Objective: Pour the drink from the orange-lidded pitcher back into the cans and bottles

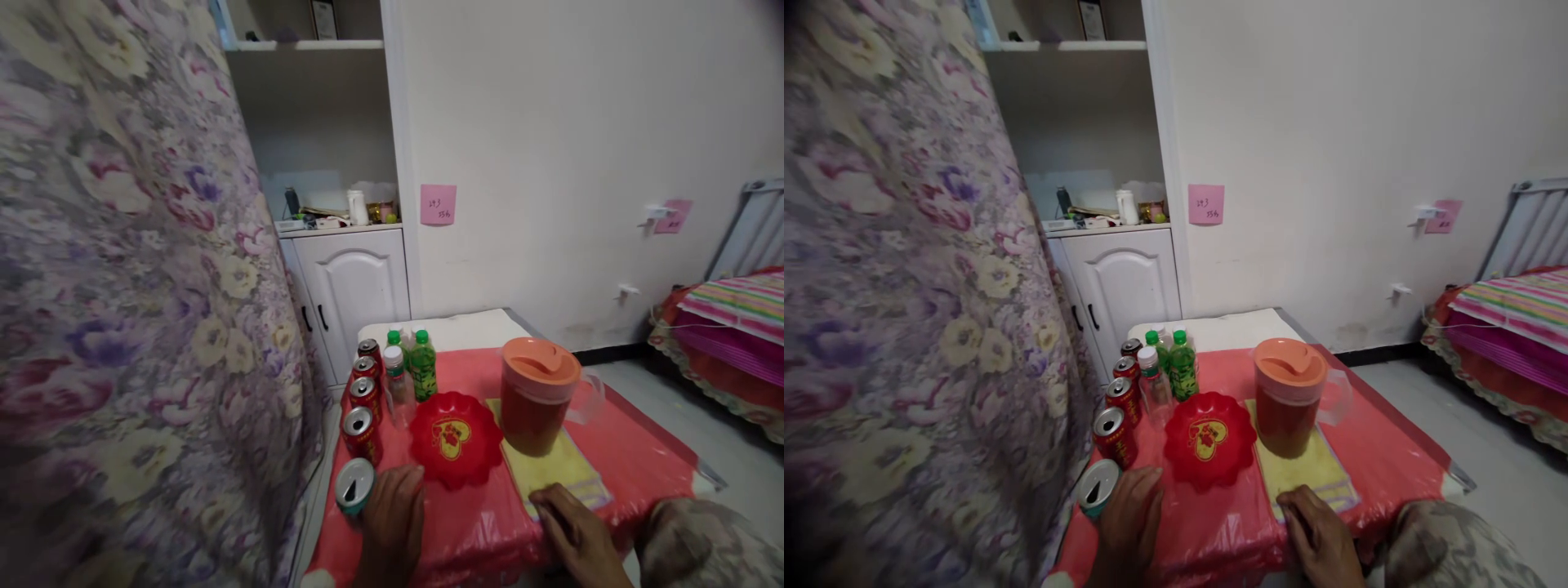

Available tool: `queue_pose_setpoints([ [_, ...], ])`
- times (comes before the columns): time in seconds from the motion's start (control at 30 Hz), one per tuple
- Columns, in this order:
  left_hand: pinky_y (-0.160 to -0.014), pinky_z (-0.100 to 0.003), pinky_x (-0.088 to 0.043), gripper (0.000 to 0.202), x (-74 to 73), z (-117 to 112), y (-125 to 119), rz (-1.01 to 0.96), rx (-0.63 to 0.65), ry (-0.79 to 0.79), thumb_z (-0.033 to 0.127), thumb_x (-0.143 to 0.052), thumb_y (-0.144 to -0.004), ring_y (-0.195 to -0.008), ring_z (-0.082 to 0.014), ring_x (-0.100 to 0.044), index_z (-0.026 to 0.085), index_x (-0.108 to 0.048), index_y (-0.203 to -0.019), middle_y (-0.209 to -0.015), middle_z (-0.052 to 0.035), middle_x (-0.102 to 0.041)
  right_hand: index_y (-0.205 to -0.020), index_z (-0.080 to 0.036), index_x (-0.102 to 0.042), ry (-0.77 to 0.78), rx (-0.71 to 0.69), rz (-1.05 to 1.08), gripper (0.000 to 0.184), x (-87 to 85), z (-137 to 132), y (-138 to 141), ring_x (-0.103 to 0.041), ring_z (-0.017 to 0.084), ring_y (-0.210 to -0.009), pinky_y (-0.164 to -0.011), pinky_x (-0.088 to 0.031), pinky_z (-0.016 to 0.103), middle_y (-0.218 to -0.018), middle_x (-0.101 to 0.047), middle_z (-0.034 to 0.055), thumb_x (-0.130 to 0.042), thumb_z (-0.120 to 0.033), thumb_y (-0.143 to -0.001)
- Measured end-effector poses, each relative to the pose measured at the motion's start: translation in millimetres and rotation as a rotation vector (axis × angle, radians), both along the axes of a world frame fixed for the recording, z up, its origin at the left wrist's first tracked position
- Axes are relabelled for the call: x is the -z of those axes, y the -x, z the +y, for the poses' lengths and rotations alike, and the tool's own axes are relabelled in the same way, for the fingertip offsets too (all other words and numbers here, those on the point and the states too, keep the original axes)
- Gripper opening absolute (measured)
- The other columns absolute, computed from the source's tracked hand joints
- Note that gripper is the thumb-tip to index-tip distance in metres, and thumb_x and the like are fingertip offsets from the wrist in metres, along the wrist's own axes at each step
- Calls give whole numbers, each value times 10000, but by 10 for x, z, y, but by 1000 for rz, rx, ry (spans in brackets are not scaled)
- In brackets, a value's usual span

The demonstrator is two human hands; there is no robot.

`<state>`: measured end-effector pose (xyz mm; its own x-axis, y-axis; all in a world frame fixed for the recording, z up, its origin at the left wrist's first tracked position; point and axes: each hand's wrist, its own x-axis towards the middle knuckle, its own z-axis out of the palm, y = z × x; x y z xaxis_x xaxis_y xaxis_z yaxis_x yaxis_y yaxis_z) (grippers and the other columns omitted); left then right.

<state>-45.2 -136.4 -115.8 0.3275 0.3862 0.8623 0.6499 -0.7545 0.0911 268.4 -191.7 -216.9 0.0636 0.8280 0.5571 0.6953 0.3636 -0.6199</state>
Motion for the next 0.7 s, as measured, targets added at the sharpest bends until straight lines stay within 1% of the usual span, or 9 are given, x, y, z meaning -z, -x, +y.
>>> queue_pose_setpoints([
  [0.13, -819, -338, -580, 341, 53, -72, 270, -65, -88, 1, 82, -557, -878, -920, -210, -689, 212, -573, -1193, -974, -77, -725, -954, -231, -696, -28, 7, -23, 176, 27, 0, -13, -740, 217, -838, -747, -607, 285, -892, -744, 75, -548, -323, -931],
  [0.2, -842, -372, -572, 357, 112, -93, 402, -137, -177, 38, 142, -609, -862, -957, -233, -675, 236, -564, -1204, -1020, -75, -703, -956, -229, -694, -16, 3, -39, 179, 32, -1, -19, -742, 216, -837, -745, -607, 282, -894, -746, 75, -545, -325, -930],
  [0.27, -894, -439, -549, 380, 172, -99, 504, -283, -302, 143, 260, -644, -852, -1027, -276, -646, 231, -554, -1220, -1101, -99, -666, -962, -230, -694, -6, 15, -52, 189, 50, -4, -30, -742, 222, -848, -754, -607, 289, -906, -748, 77, -544, -341, -929],
  [0.33, -943, -514, -516, 518, 223, -92, 569, -472, -413, 314, 397, -661, -821, -1095, -325, -610, 207, -517, -1282, -1195, -132, -617, -971, -234, -695, 5, 27, -62, 200, 80, -7, -44, -742, 226, -866, -771, -607, 296, -924, -751, 78, -544, -356, -928],
  [0.37, -971, -541, -496, 611, 244, -86, 590, -559, -446, 408, 446, -669, -800, -1130, -343, -594, 198, -484, -1326, -1245, -145, -590, -971, -236, -697, 12, 30, -65, 203, 96, -8, -52, -742, 227, -872, -776, -606, 297, -931, -753, 78, -544, -363, -928],
  [0.43, -1022, -555, -463, 778, 281, -70, 611, -674, -447, 578, 489, -700, -753, -1193, -358, -570, 192, -401, -1407, -1326, -158, -548, -960, -239, -701, 28, 34, -66, 209, 124, -6, -66, -742, 227, -878, -779, -606, 294, -935, -756, 76, -544, -374, -928],
  [0.53, -1082, -536, -421, 905, 331, -49, 600, -723, -355, 773, 457, -741, -713, -1271, -358, -539, 186, -315, -1464, -1408, -175, -507, -958, -241, -706, 40, 34, -65, 220, 147, -3, -77, -744, 228, -877, -774, -608, 293, -937, -759, 76, -550, -392, -923],
  [0.6, -1110, -529, -394, 930, 364, -38, 574, -716, -303, 845, 440, -742, -701, -1313, -362, -510, 164, -296, -1469, -1440, -195, -485, -964, -242, -705, 53, 35, -59, 222, 148, -3, -74, -744, 227, -882, -775, -607, 292, -945, -759, 74, -549, -394, -922],
  [0.7, -1137, -512, -365, 902, 399, -22, 539, -706, -302, 873, 438, -726, -694, -1351, -360, -479, 143, -321, -1444, -1445, -203, -487, -968, -237, -704, 50, 40, -46, 227, 131, -7, -61, -744, 228, -883, -785, -606, 297, -947, -759, 78, -543, -392, -924],
])
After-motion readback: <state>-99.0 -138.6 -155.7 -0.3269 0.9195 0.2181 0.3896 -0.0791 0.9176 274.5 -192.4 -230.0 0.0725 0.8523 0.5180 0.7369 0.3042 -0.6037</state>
